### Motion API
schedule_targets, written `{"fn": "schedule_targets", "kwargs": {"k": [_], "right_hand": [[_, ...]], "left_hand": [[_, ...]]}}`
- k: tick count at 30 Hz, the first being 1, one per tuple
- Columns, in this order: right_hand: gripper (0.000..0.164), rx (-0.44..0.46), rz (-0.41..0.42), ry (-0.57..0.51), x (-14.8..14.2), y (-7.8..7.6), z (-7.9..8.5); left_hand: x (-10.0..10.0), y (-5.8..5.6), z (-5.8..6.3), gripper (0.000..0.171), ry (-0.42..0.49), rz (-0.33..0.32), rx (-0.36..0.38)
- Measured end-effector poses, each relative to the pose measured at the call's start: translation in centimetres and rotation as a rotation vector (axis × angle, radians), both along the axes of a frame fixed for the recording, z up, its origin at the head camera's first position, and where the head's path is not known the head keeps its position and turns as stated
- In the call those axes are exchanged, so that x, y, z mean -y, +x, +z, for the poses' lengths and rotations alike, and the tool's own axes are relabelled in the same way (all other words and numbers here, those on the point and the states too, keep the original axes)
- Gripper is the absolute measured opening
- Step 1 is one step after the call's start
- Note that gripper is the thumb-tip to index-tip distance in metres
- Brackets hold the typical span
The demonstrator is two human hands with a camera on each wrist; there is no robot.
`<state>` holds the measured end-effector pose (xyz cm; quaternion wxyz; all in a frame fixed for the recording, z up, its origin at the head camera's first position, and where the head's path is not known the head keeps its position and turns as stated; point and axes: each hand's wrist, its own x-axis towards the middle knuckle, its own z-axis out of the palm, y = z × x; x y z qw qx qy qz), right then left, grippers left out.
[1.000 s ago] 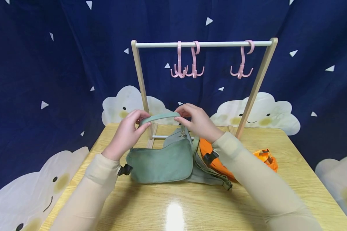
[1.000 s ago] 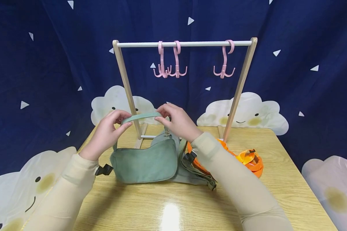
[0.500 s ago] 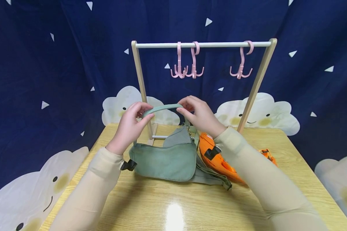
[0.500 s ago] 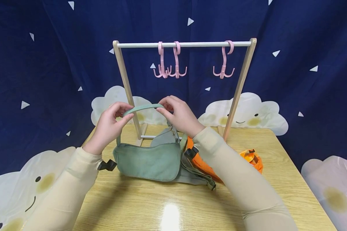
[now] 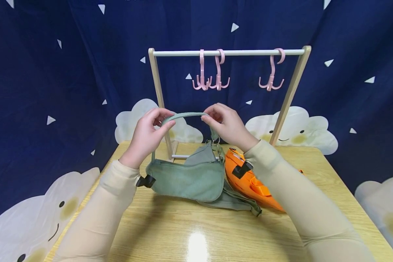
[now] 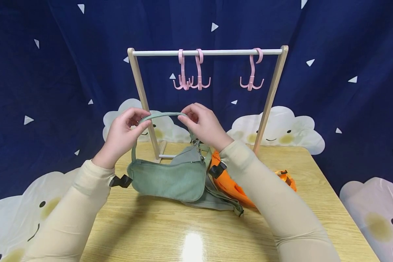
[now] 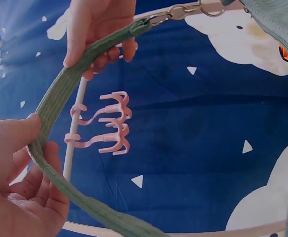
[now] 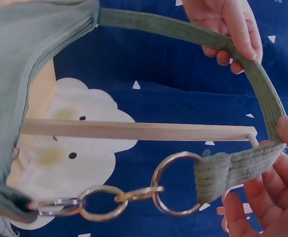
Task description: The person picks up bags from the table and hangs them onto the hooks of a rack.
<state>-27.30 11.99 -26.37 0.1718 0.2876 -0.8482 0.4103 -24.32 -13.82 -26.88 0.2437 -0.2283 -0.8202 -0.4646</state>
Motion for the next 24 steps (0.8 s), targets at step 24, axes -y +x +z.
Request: {"fn": "schedule_targets", "kwargs": {"k": [24], "right_hand": [[0.027, 0.114, -0.038, -0.138, -0.3, -1.4, 2.2]], "left_hand": [[-1.6, -1.2, 2.3, 0.022, 0.141, -0.002, 0.026]]}}
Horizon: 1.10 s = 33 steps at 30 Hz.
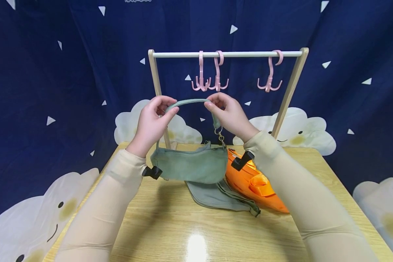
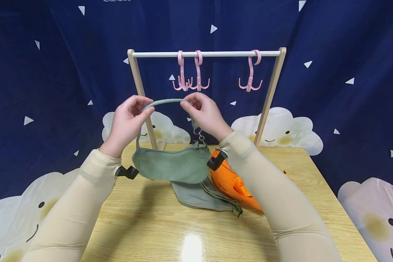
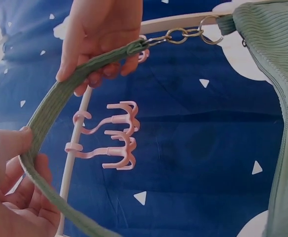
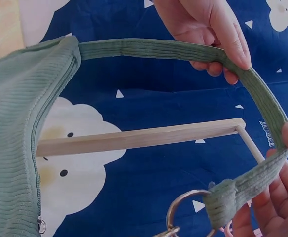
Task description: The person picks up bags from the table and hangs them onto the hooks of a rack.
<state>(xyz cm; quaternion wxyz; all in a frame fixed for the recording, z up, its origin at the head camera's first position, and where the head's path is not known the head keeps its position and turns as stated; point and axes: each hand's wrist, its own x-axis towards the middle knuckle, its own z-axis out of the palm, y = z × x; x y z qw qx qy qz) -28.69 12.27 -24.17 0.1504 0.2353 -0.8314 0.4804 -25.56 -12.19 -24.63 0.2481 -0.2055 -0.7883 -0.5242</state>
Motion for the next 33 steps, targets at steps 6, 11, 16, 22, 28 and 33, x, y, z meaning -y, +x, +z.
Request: {"fn": "schedule_targets", "kwargs": {"k": [6, 11, 16, 22, 28, 33], "right_hand": [[0.026, 0.035, 0.0, -0.073, 0.2, -0.6, 0.4], [0.024, 0.047, -0.008, -0.135, 0.5, -0.9, 0.9], [0.024, 0.069, -0.013, -0.183, 0.7, -1.2, 1.4], [0.024, 0.136, -0.012, -0.268, 0.9, -1.9, 1.6], [0.027, 0.185, -0.032, -0.347, 1.2, -2.4, 1.7], [0.027, 0.174, -0.049, -0.394, 1.4, -2.7, 1.8]], "left_hand": [[-0.6, -0.5, 0.4, 0.023, 0.055, 0.022, -0.008], [-1.2, -1.2, 0.6, 0.024, 0.106, 0.033, -0.008], [-1.7, -2.0, 0.8, 0.024, 0.153, 0.03, -0.016], [-2.4, -2.7, 1.1, 0.025, 0.189, 0.029, -0.005], [-3.0, -3.6, 1.2, 0.024, 0.245, 0.028, 0.01], [-3.6, -4.1, 1.2, 0.024, 0.3, 0.027, 0.025]]}}
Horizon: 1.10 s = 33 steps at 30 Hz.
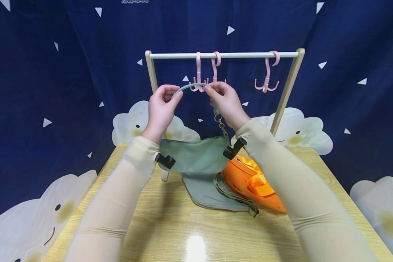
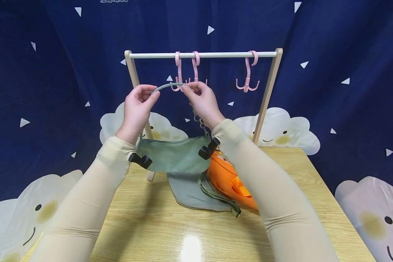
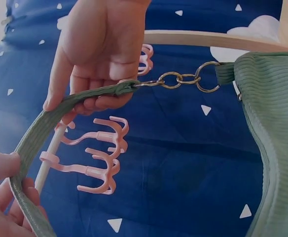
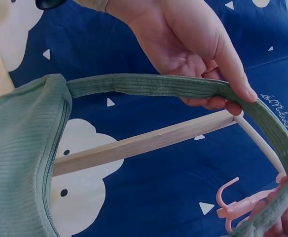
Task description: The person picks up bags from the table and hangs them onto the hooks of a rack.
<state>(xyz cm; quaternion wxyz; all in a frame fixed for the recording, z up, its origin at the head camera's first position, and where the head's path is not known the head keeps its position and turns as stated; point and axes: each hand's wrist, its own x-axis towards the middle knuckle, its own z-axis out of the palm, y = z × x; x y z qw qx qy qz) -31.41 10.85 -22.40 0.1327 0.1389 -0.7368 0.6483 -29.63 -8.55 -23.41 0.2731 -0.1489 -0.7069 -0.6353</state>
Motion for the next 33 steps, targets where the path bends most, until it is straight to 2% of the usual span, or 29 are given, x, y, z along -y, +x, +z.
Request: {"fn": "schedule_targets", "kwargs": {"k": [8, 15, 20, 33], "right_hand": [[0.017, -0.058, -0.069, -0.086, 0.4, -0.7, -0.2], [0.013, -0.107, -0.097, -0.135, 0.7, -1.3, -0.5], [0.012, -0.138, -0.116, -0.146, 0.8, -1.6, -0.8], [0.011, -0.136, -0.175, -0.164, 1.2, -2.4, -1.2]], "left_hand": [[-0.9, -1.0, -0.1, 0.023, 0.091, -0.013, 0.022], [-1.6, -1.6, -0.4, 0.021, 0.144, -0.033, 0.028], [-2.0, -1.9, -0.7, 0.021, 0.158, -0.031, 0.021], [-2.6, -3.0, -1.3, 0.021, 0.164, -0.003, 0.065]]}}
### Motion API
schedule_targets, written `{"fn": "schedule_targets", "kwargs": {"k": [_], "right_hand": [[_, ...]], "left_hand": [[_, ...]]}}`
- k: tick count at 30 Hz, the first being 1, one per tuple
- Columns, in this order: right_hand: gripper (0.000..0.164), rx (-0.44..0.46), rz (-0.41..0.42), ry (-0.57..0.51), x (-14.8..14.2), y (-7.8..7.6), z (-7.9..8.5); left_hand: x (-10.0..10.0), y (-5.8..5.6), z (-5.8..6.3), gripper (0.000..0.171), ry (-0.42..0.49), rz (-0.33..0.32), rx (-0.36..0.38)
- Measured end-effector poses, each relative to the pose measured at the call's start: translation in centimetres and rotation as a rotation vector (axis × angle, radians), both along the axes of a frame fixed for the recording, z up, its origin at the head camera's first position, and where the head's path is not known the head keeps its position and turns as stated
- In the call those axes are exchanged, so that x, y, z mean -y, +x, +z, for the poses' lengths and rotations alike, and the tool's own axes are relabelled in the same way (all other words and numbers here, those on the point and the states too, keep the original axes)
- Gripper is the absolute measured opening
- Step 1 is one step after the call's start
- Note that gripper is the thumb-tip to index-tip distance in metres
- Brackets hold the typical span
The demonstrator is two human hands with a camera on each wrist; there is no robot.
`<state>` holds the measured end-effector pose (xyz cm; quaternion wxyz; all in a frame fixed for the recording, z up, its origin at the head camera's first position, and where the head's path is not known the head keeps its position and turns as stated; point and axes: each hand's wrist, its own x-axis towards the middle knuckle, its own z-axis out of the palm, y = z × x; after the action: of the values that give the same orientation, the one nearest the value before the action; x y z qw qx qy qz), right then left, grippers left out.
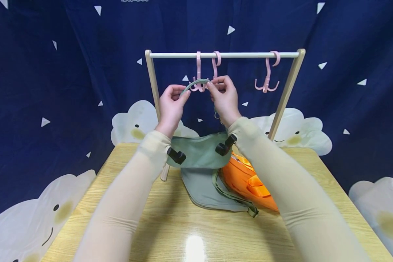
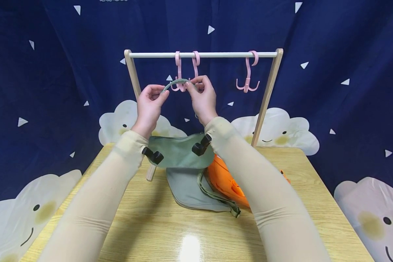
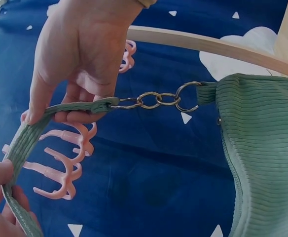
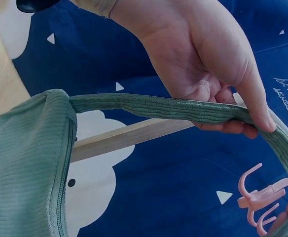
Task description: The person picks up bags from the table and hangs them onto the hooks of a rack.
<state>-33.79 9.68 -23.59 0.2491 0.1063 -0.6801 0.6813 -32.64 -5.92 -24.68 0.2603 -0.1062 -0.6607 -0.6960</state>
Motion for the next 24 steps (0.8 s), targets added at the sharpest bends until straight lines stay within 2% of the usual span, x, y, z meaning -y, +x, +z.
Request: {"fn": "schedule_targets", "kwargs": {"k": [6, 14, 24], "right_hand": [[0.012, 0.001, -0.02, -0.024, 0.06, -0.41, -0.27], [0.011, -0.002, -0.042, -0.061, 0.27, -0.6, -0.33], [0.012, 0.012, -0.076, -0.045, 0.65, -0.79, -0.3]], "left_hand": [[-0.23, -0.29, -0.32, 0.024, -0.01, 0.002, 0.017], [-0.67, -0.57, -0.54, 0.023, -0.001, 0.015, 0.003], [-0.92, -0.85, -0.67, 0.024, 0.02, 0.028, -0.009]]}}
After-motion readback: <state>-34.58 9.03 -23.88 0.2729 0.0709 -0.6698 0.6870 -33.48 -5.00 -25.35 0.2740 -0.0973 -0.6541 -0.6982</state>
